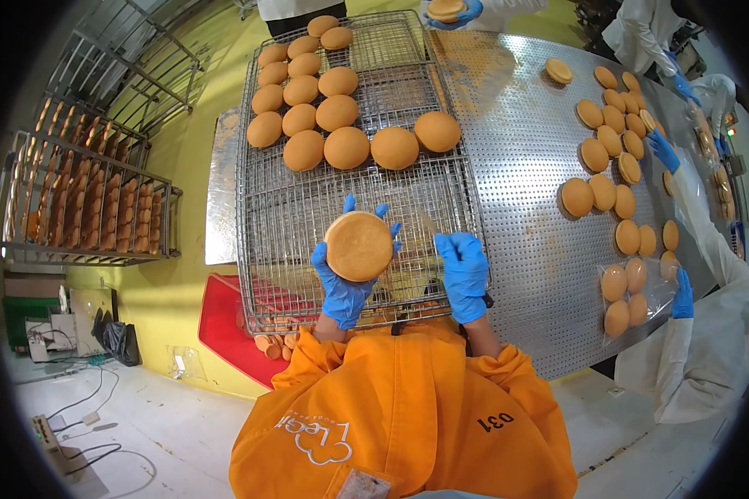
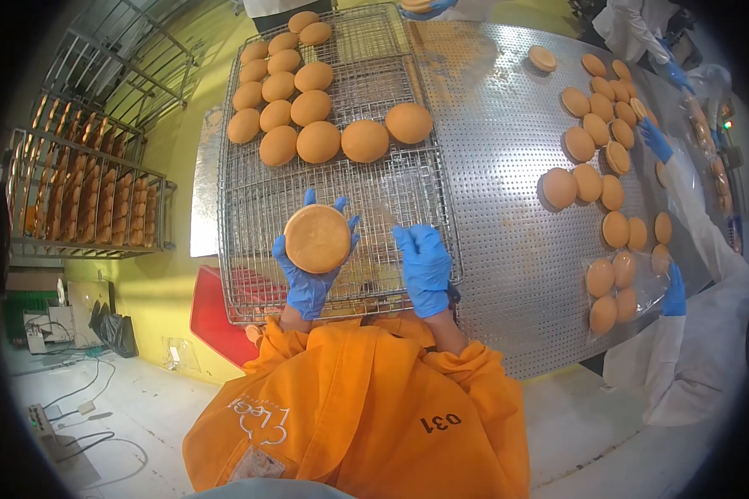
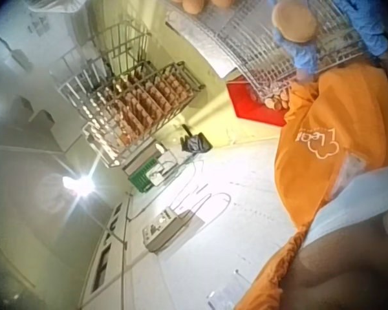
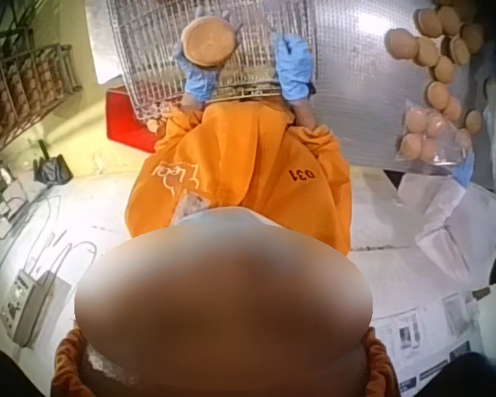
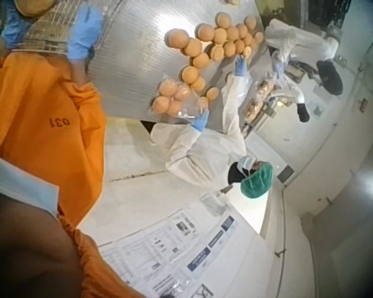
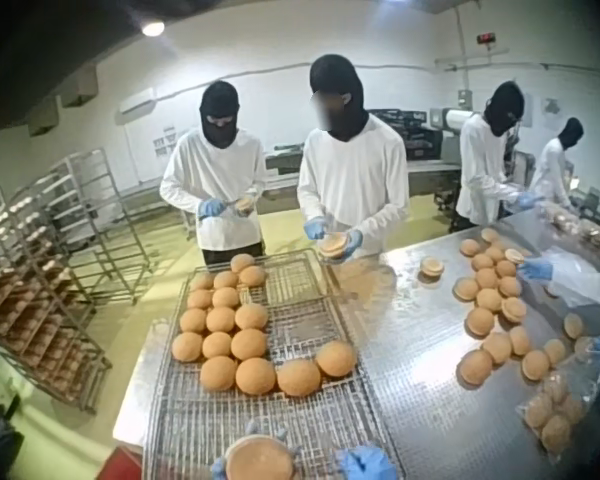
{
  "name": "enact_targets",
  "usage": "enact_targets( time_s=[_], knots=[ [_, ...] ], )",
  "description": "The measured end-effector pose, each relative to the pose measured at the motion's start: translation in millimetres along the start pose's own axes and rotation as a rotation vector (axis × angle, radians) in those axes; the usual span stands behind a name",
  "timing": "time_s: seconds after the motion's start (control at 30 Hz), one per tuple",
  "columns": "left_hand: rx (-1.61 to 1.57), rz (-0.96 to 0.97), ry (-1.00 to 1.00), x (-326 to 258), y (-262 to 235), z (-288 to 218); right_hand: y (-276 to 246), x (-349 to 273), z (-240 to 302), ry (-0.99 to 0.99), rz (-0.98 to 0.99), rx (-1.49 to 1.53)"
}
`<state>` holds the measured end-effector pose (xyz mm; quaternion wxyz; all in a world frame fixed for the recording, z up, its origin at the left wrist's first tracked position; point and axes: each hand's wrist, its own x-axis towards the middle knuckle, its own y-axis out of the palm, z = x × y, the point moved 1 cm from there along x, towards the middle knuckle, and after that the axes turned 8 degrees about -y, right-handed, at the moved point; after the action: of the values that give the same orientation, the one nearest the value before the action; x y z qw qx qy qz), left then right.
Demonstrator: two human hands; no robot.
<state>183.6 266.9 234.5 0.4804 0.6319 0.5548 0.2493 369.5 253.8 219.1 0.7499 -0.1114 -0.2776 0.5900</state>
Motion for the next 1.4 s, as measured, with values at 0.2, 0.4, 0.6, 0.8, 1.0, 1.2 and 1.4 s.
enact_targets(
  time_s=[0.2, 0.4, 0.6, 0.8, 1.0, 1.2, 1.4],
  knots=[
    [0.260, 0.036, -0.080, 4.1, -9.0, 8.3, 3.4, -21.4, 6.4, -0.013, 0.083, 0.321],
    [1.096, 0.194, -0.289, 40.4, 28.4, 11.4, -13.9, -5.9, -65.4, 0.568, 0.016, 0.435],
    [2.376, -1.066, 0.256, 162.5, -67.0, -135.9, -75.0, -8.2, -110.5, 0.861, -0.280, 1.135],
    [1.835, -0.555, 0.086, 149.7, -86.2, -169.9, -47.9, -53.9, -53.6, 1.151, 0.087, 1.407],
    [-0.114, 0.108, 0.088, 45.3, -59.0, -109.1, -10.4, -66.0, 5.5, 0.850, 0.415, 0.925],
    [-0.079, 0.083, -0.008, -45.0, -23.6, -84.2, 50.2, -38.5, 92.0, -0.281, 0.315, 0.205],
    [-0.022, -0.094, 0.088, -100.1, -49.9, -90.3, 97.0, -28.0, 116.0, -0.550, 0.408, -0.130]
  ],
)
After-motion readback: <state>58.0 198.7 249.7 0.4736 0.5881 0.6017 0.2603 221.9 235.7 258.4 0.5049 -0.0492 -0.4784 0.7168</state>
